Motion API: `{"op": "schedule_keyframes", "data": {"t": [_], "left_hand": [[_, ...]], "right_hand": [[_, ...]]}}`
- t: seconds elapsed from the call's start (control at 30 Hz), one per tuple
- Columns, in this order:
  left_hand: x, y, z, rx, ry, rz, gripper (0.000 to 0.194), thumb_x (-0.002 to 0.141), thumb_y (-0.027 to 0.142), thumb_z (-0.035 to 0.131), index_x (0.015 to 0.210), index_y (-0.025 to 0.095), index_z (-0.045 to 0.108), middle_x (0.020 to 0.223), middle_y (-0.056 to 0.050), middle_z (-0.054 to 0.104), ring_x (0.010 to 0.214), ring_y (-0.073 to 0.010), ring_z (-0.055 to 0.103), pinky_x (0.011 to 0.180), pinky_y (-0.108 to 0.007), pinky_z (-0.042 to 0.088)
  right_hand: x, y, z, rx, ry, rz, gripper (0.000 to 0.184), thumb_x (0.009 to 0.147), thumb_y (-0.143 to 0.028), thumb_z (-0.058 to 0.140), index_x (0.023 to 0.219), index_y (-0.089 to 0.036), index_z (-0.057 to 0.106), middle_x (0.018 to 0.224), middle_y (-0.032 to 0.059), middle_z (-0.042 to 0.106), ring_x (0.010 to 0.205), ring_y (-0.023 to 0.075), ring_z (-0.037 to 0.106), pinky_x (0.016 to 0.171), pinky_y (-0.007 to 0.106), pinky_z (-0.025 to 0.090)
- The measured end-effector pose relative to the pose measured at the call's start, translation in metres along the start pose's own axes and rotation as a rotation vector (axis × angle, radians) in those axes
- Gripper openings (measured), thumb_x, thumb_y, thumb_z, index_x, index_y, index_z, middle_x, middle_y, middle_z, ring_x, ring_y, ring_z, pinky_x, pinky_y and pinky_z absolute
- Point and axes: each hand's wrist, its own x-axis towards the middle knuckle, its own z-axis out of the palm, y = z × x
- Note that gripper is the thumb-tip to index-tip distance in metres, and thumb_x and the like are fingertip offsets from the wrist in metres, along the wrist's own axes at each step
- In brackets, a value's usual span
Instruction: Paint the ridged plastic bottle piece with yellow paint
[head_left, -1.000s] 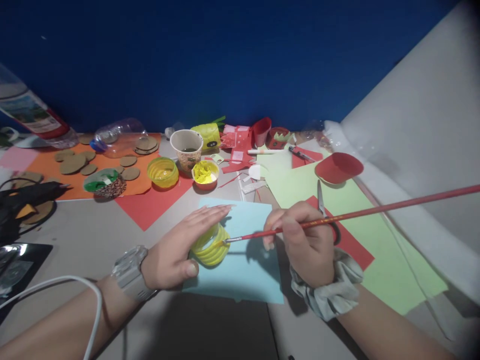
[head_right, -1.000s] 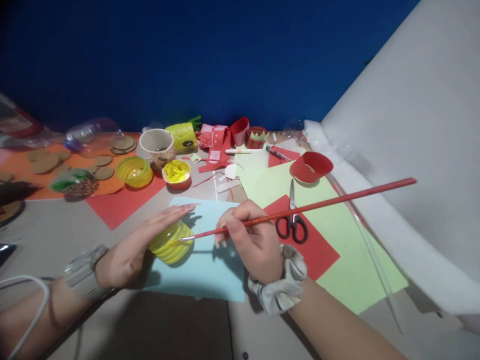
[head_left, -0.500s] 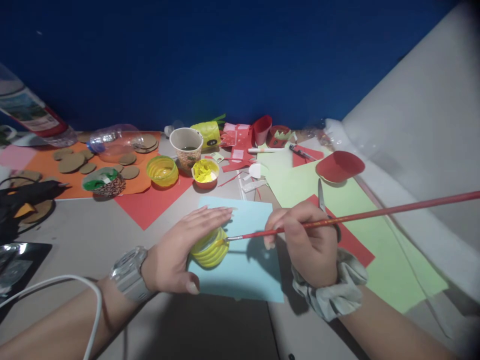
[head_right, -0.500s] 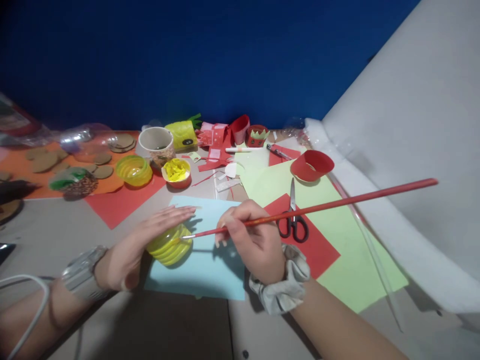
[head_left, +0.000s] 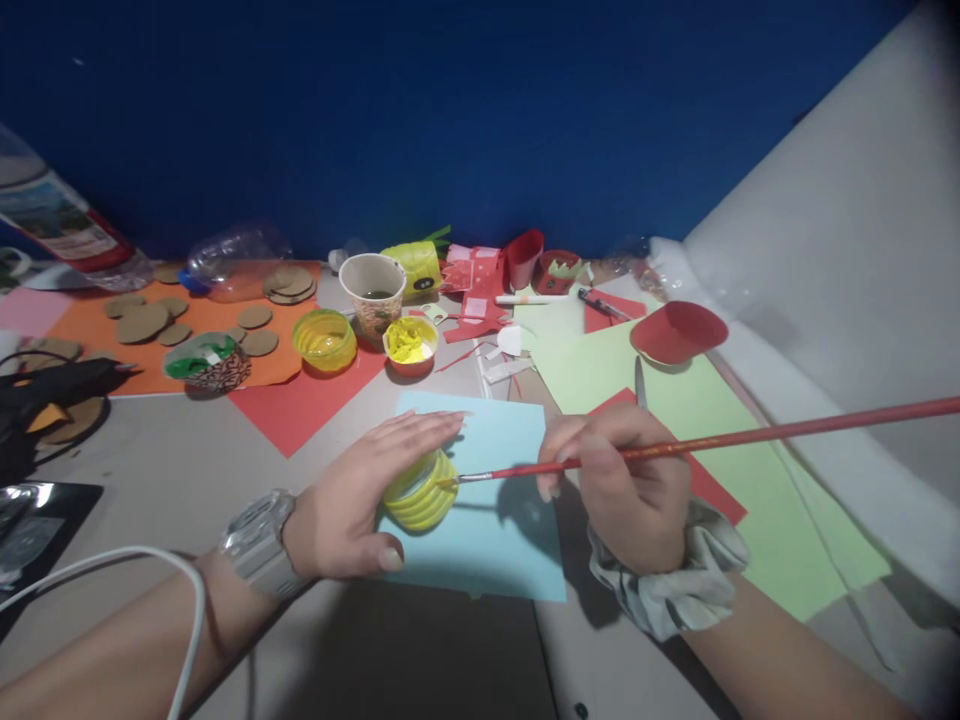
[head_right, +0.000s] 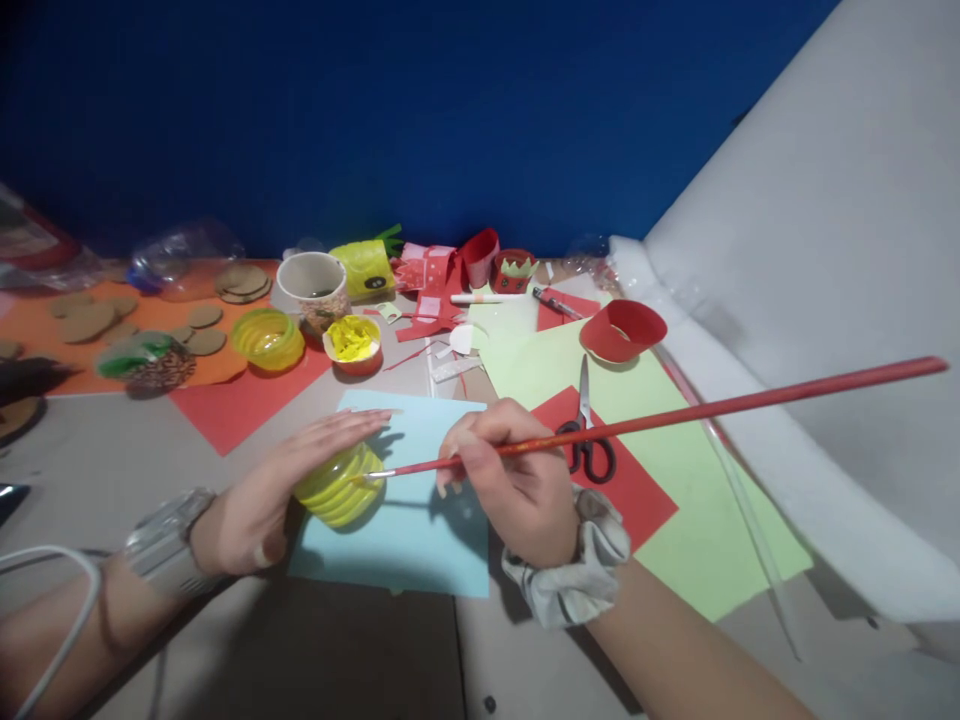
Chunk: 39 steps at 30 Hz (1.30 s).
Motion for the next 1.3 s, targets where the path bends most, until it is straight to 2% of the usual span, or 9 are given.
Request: {"op": "schedule_keyframes", "data": {"t": [0.17, 0.33, 0.53, 0.67, 0.83, 1.0, 1.17, 1.3], "left_hand": [[0.0006, -0.0009, 0.0015, 0.004, 0.003, 0.012, 0.091, 0.088, 0.085, 0.029, 0.158, 0.027, 0.032, 0.161, -0.010, 0.041, 0.145, -0.0338, 0.043, 0.124, -0.046, 0.024], [-0.0007, -0.0010, 0.0019, 0.013, 0.003, 0.005, 0.094, 0.088, 0.086, 0.027, 0.157, 0.024, 0.033, 0.161, -0.013, 0.040, 0.146, -0.0362, 0.041, 0.124, -0.049, 0.025], [0.0008, 0.0008, 0.0020, 0.009, 0.006, 0.013, 0.091, 0.089, 0.084, 0.027, 0.158, 0.025, 0.032, 0.161, -0.013, 0.040, 0.145, -0.0360, 0.042, 0.124, -0.050, 0.026], [0.0016, 0.0016, 0.0014, 0.013, 0.004, -0.006, 0.091, 0.088, 0.084, 0.030, 0.157, 0.024, 0.033, 0.160, -0.014, 0.040, 0.145, -0.0376, 0.042, 0.123, -0.052, 0.025], [0.0018, 0.0027, 0.0004, 0.012, -0.010, -0.013, 0.092, 0.088, 0.085, 0.030, 0.157, 0.024, 0.033, 0.160, -0.014, 0.040, 0.145, -0.0369, 0.041, 0.123, -0.051, 0.024], [0.0016, 0.0011, 0.0012, -0.001, -0.011, -0.015, 0.093, 0.088, 0.085, 0.030, 0.157, 0.023, 0.033, 0.161, -0.015, 0.039, 0.146, -0.0375, 0.040, 0.124, -0.052, 0.023], [0.0000, -0.0005, 0.0018, -0.007, -0.022, -0.008, 0.095, 0.087, 0.086, 0.029, 0.158, 0.024, 0.031, 0.162, -0.014, 0.038, 0.146, -0.0379, 0.040, 0.124, -0.053, 0.021], [-0.0010, -0.0002, 0.0019, 0.006, -0.023, -0.018, 0.096, 0.086, 0.086, 0.029, 0.158, 0.023, 0.032, 0.161, -0.015, 0.039, 0.146, -0.0388, 0.040, 0.125, -0.054, 0.021]], "right_hand": [[-0.0008, -0.0010, 0.0010, 0.030, -0.095, 0.000, 0.016, 0.099, -0.019, 0.055, 0.087, -0.022, 0.065, 0.066, 0.0004, 0.067, 0.053, 0.0137, 0.063, 0.048, 0.026, 0.051], [-0.0015, -0.0006, -0.0008, -0.023, 0.055, 0.040, 0.021, 0.100, -0.018, 0.053, 0.081, -0.022, 0.061, 0.063, -0.0016, 0.064, 0.052, 0.0121, 0.059, 0.048, 0.025, 0.048], [-0.0017, -0.0001, -0.0016, -0.004, -0.057, 0.003, 0.018, 0.100, -0.020, 0.053, 0.086, -0.023, 0.063, 0.064, -0.0009, 0.064, 0.051, 0.0137, 0.060, 0.046, 0.027, 0.047], [0.0005, 0.0006, -0.0028, -0.038, 0.042, 0.032, 0.019, 0.101, -0.019, 0.053, 0.083, -0.022, 0.061, 0.064, -0.0016, 0.064, 0.051, 0.0121, 0.059, 0.049, 0.026, 0.047], [0.0030, 0.0013, -0.0032, -0.020, -0.008, -0.011, 0.020, 0.100, -0.021, 0.055, 0.080, -0.022, 0.060, 0.062, -0.0020, 0.063, 0.050, 0.0123, 0.059, 0.046, 0.025, 0.045], [0.0033, 0.0014, -0.0042, -0.026, 0.098, 0.081, 0.020, 0.101, -0.021, 0.055, 0.082, -0.024, 0.062, 0.063, -0.0020, 0.064, 0.051, 0.0127, 0.059, 0.047, 0.026, 0.045], [0.0033, -0.0005, -0.0030, 0.034, 0.027, 0.075, 0.020, 0.100, -0.025, 0.056, 0.080, -0.024, 0.061, 0.063, -0.0018, 0.064, 0.048, 0.0134, 0.058, 0.043, 0.027, 0.044], [0.0051, 0.0001, -0.0033, -0.021, 0.131, 0.111, 0.022, 0.100, -0.023, 0.056, 0.078, -0.024, 0.061, 0.059, -0.0028, 0.063, 0.051, 0.0134, 0.060, 0.048, 0.028, 0.048]]}}
